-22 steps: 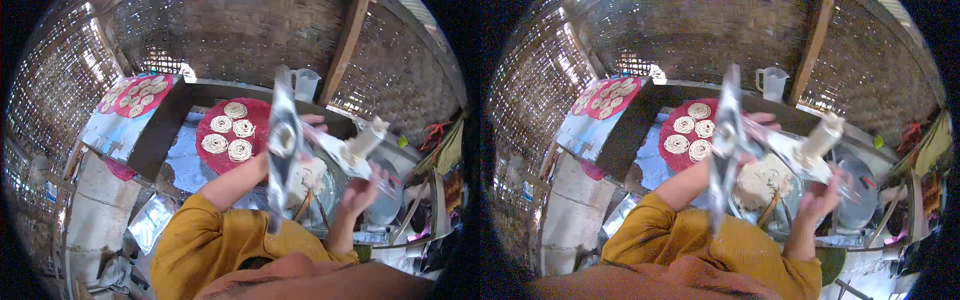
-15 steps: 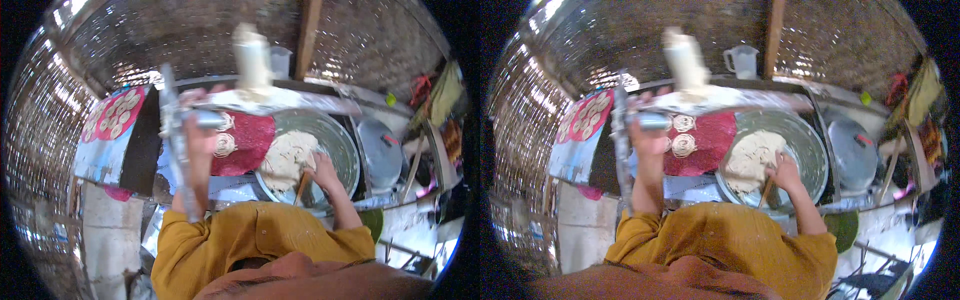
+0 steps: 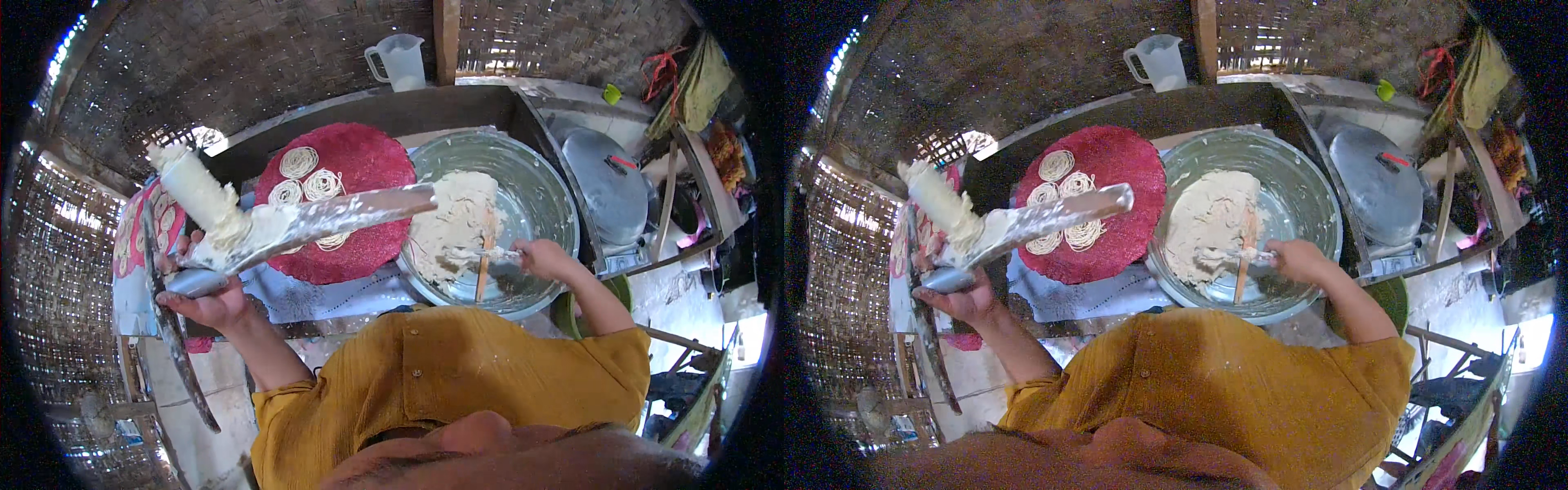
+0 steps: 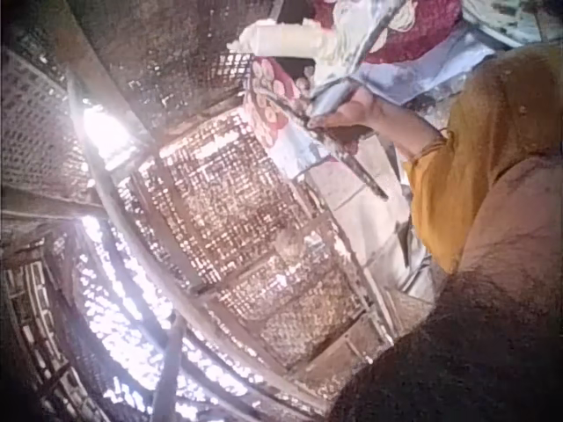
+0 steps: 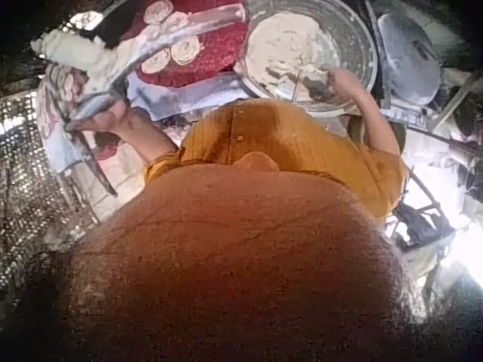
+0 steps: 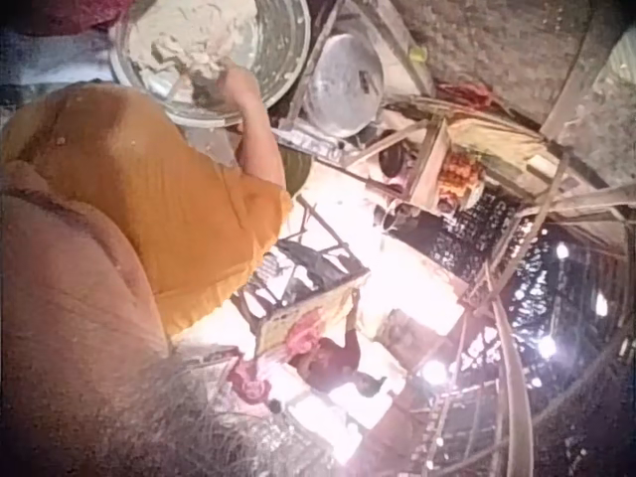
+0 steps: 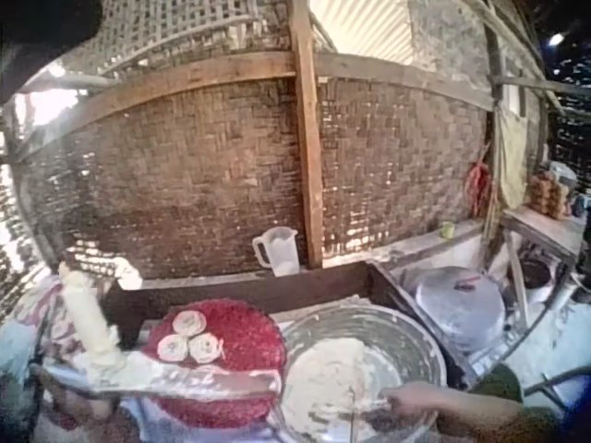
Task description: The person uses a wooden stick to scoop dough from a bowl and place it onto a metal press, then presses the dough through the device to create circular spiral shapes on a red mat.
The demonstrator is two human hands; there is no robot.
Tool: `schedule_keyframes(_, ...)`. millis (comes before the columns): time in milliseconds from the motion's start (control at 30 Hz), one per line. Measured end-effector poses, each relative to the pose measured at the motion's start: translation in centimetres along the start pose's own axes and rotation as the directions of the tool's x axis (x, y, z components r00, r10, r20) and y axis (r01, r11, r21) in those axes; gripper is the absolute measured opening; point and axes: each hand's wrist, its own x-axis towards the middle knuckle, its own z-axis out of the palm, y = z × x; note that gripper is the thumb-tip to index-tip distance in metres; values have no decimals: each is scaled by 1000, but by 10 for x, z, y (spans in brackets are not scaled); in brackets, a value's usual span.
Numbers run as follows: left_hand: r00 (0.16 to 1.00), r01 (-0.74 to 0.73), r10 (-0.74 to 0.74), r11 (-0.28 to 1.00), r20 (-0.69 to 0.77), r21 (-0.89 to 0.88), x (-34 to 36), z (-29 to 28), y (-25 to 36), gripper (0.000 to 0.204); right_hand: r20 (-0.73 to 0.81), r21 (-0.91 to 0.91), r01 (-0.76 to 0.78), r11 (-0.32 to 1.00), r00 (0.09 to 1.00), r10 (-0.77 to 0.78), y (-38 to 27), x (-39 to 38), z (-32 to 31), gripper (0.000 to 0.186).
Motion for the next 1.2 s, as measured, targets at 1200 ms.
schedule_keyframes(1200,988,117,-128,986,90,116,-21,-27,43,47,-319,-84,229,970,916,-244,10,138,73,18)
